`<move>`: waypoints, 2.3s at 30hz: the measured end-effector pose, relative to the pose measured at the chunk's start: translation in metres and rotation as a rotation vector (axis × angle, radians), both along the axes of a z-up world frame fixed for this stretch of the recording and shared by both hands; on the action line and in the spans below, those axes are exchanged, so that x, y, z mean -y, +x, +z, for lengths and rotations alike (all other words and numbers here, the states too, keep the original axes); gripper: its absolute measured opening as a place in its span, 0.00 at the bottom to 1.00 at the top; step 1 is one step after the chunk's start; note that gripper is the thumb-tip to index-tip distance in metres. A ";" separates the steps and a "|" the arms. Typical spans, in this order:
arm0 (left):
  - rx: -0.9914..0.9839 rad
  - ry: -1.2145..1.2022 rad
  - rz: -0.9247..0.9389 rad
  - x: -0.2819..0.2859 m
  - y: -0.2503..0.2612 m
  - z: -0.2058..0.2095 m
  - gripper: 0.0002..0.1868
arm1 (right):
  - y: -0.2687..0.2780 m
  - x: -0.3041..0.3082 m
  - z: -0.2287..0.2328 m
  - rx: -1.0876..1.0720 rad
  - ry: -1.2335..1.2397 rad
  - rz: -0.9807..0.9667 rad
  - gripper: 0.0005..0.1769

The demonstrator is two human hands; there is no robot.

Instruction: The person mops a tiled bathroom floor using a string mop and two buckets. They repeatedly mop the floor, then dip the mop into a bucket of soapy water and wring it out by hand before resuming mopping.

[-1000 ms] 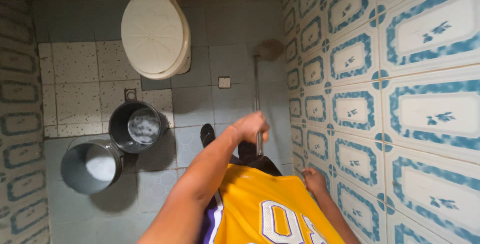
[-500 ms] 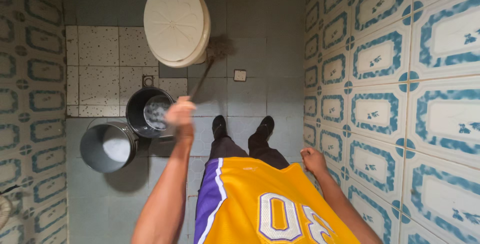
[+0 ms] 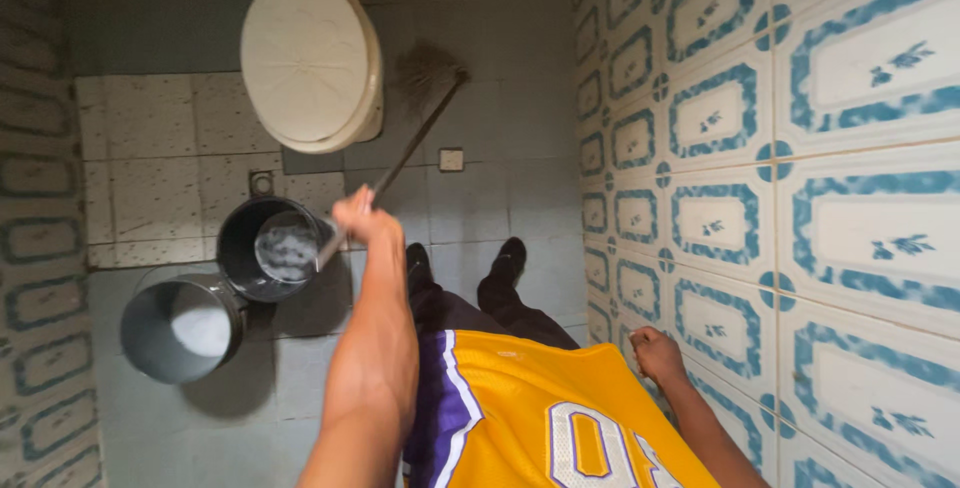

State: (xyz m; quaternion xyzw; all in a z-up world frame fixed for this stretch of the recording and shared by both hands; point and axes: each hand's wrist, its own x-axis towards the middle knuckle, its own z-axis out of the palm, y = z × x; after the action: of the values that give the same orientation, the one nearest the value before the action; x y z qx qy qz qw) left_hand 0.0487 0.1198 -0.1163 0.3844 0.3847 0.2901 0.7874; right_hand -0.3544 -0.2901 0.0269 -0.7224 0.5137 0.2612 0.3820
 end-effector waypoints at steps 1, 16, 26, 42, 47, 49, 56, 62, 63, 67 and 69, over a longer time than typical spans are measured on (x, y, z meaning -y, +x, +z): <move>0.057 0.206 -0.126 0.018 0.015 0.005 0.12 | -0.005 0.004 0.003 0.001 0.013 -0.067 0.14; -0.005 -0.480 -1.373 0.200 -0.089 0.161 0.07 | 0.011 -0.025 -0.016 0.099 -0.163 0.303 0.17; 0.729 1.209 -1.903 0.110 -0.090 0.211 0.08 | 0.066 -0.054 -0.031 -0.009 -0.068 0.273 0.19; 0.132 0.198 -0.079 -0.118 -0.019 0.098 0.13 | 0.056 -0.051 -0.030 -0.012 -0.021 0.258 0.16; 0.036 0.030 0.103 -0.082 -0.003 0.047 0.16 | 0.046 -0.017 -0.023 0.040 -0.029 0.162 0.16; 0.043 -0.005 0.002 -0.038 0.000 0.035 0.16 | 0.036 -0.008 -0.019 0.037 -0.026 0.096 0.17; 0.121 0.120 -0.525 0.154 -0.016 0.074 0.17 | -0.022 0.014 0.001 0.037 -0.059 0.006 0.18; 0.587 0.631 -1.101 0.227 -0.080 0.117 0.17 | 0.032 -0.008 0.042 0.226 0.281 -0.330 0.23; 0.153 0.125 -1.353 0.236 -0.103 0.123 0.12 | 0.053 -0.014 0.049 0.254 0.338 -0.346 0.25; 0.867 1.146 -2.050 0.248 -0.159 0.152 0.15 | 0.138 -0.047 0.061 0.449 0.664 -0.704 0.28; 0.768 1.241 -1.888 0.231 -0.170 0.172 0.33 | 0.152 -0.056 0.050 0.479 0.729 -0.826 0.24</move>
State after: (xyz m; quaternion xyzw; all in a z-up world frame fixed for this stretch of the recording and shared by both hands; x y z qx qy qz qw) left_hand -0.1209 -0.1114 0.0554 0.7186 -0.5166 -0.1710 0.4330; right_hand -0.2019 -0.2342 0.0771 -0.3244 0.5288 0.0804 0.7802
